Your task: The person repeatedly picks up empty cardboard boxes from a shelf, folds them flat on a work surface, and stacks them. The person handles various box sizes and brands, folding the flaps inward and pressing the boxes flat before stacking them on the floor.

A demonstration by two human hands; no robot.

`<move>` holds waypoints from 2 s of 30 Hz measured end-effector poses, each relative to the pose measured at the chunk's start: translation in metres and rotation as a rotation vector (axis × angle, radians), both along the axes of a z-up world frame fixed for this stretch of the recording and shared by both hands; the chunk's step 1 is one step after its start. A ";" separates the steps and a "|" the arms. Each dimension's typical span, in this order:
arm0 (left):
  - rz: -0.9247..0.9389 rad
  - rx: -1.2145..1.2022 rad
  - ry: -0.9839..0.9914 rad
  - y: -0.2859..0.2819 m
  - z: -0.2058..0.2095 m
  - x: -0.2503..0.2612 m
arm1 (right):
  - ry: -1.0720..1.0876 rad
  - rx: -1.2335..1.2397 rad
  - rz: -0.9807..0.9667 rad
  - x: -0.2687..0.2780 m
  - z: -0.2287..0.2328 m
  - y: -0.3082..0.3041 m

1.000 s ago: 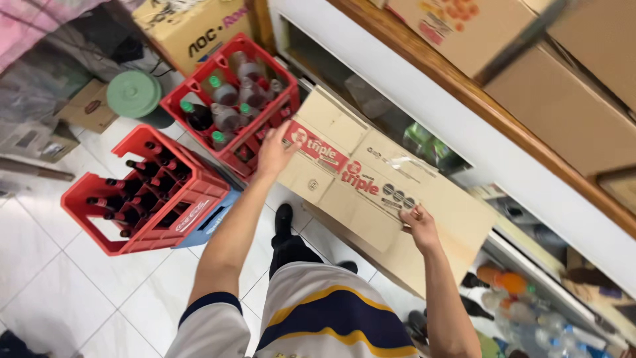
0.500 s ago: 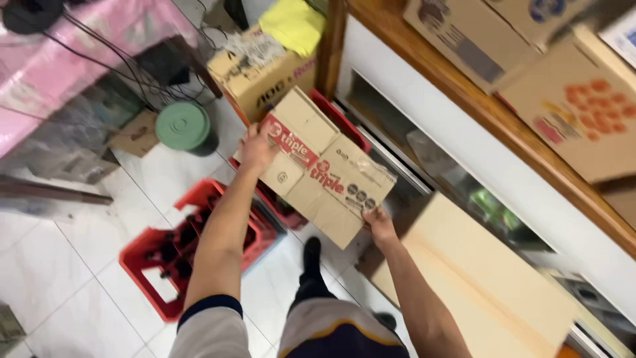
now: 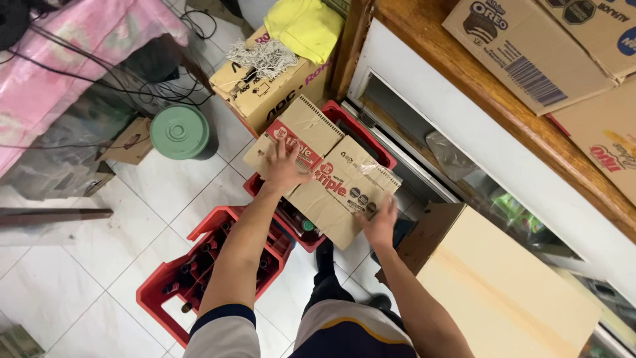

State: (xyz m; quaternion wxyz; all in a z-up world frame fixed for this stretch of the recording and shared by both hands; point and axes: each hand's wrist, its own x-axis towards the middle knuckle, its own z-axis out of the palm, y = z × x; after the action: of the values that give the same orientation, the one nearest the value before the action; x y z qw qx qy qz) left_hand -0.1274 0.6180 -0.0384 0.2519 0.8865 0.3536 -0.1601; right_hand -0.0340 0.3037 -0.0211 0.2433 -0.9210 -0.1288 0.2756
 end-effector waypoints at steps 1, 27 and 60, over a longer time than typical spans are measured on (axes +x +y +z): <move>-0.013 -0.008 0.004 -0.001 0.004 0.000 | 0.004 -0.008 -0.013 -0.004 -0.001 0.003; -0.522 -0.053 -0.037 -0.169 0.061 0.077 | -0.280 -0.115 -0.035 0.013 -0.105 -0.232; -0.990 -0.514 -1.260 -0.842 0.332 0.450 | -1.163 0.578 -0.959 0.303 0.308 -0.861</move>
State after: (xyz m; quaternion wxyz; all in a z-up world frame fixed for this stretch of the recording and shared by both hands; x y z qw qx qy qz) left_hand 0.3229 -0.2243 0.2939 0.4971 0.7778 -0.3303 0.1973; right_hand 0.2689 -0.5578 0.2869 0.4576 -0.7727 0.1085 -0.4264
